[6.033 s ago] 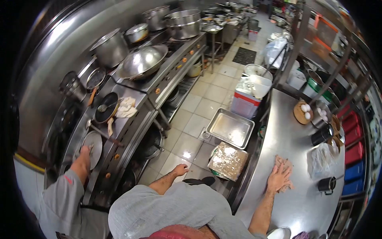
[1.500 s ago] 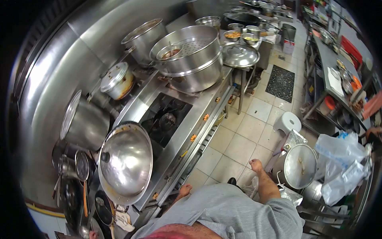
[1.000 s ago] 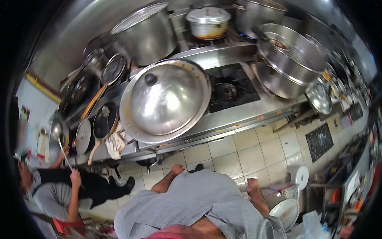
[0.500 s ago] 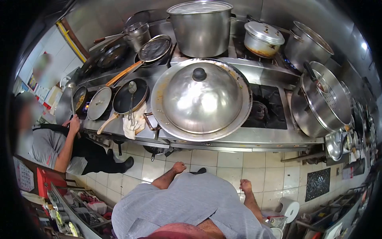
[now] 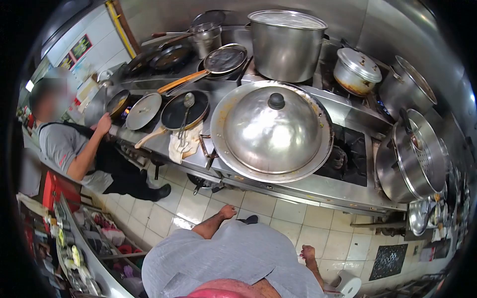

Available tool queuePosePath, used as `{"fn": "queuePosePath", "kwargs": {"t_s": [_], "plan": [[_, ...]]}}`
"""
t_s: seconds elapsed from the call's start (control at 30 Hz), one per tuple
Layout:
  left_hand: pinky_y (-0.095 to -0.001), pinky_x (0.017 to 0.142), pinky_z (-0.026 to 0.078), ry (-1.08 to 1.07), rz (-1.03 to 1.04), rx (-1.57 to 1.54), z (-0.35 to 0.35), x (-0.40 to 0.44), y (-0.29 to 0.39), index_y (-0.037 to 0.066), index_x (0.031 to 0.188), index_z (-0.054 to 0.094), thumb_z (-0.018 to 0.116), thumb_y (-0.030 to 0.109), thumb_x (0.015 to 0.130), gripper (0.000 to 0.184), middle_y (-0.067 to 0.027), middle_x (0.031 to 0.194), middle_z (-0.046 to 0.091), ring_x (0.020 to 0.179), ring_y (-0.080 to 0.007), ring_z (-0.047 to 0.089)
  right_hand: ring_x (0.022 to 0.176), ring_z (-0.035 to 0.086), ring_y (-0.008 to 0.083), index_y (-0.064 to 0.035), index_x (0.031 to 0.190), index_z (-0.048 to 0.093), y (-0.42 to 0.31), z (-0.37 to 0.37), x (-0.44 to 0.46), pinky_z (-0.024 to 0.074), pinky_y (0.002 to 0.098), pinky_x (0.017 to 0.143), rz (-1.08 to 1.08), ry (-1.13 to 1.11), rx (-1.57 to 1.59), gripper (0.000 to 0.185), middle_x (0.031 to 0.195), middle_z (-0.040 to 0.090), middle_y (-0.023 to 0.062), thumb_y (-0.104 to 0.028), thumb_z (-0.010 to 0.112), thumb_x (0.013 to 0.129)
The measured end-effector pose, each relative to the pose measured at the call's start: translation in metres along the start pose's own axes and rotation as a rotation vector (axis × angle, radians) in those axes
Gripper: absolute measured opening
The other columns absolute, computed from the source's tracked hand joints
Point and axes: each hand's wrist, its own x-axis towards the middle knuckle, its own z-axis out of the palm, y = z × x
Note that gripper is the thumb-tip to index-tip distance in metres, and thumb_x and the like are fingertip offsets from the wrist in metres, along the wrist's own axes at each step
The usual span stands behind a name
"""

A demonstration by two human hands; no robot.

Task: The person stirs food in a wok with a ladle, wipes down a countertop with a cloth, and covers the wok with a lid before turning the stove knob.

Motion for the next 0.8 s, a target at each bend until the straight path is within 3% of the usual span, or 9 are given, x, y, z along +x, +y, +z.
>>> {"fn": "queuePosePath", "kwargs": {"t_s": [0.13, 0.33, 0.53, 0.73, 0.8], "plan": [[-0.0377, 0.095, 0.044, -0.039, -0.082, -0.051, 0.01, -0.019, 0.012, 0.005, 0.106, 0.064, 0.059, 0.039, 0.077, 0.045, -0.0183, 0.111, 0.061, 0.107, -0.0319, 0.055, 0.049, 0.058, 0.015, -0.002, 0.101, 0.059, -0.012, -0.011, 0.007, 0.04, 0.0301, 0.039, 0.287, 0.151, 0.251, 0.029, 0.07, 0.059, 0.0058, -0.026, 0.051, 0.087], [-0.0396, 0.094, 0.044, 0.069, -0.175, 0.021, 0.017, -0.057, 0.001, 0.007, 0.107, 0.064, 0.059, 0.04, 0.076, 0.045, -0.0187, 0.112, 0.06, 0.109, -0.0331, 0.054, 0.048, 0.058, 0.0148, -0.0016, 0.107, 0.058, -0.014, -0.007, 0.023, 0.0395, 0.029, 0.039, 0.232, 0.084, 0.219, 0.033, 0.072, 0.06, 0.0059, -0.027, 0.053, 0.087], [-0.0419, 0.096, 0.043, -0.035, -0.133, 0.192, 0.0, -0.08, -0.018, 0.008, 0.109, 0.064, 0.054, 0.037, 0.077, 0.045, -0.0191, 0.114, 0.059, 0.111, -0.0328, 0.052, 0.049, 0.058, 0.0148, -0.0037, 0.102, 0.059, 0.002, 0.011, 0.023, 0.0407, 0.0291, 0.04, 0.257, 0.036, 0.238, 0.029, 0.07, 0.06, 0.0059, -0.028, 0.054, 0.086], [-0.041, 0.096, 0.042, 0.019, -0.086, 0.177, -0.018, -0.036, -0.036, 0.006, 0.107, 0.064, 0.056, 0.039, 0.077, 0.045, -0.0181, 0.114, 0.06, 0.11, -0.0329, 0.053, 0.048, 0.058, 0.0153, -0.0049, 0.099, 0.06, 0.007, 0.009, 0.006, 0.0418, 0.0315, 0.042, 0.293, 0.104, 0.231, 0.027, 0.069, 0.059, 0.0053, -0.028, 0.053, 0.087], [-0.0405, 0.095, 0.043, 0.079, -0.036, 0.121, -0.015, -0.015, -0.038, 0.005, 0.106, 0.064, 0.058, 0.041, 0.078, 0.046, -0.0187, 0.112, 0.061, 0.108, -0.0344, 0.054, 0.046, 0.059, 0.0176, -0.0014, 0.101, 0.059, 0.014, 0.008, 0.004, 0.0408, 0.0313, 0.038, 0.319, 0.142, 0.249, 0.029, 0.066, 0.061, 0.009, -0.025, 0.055, 0.085]]}}
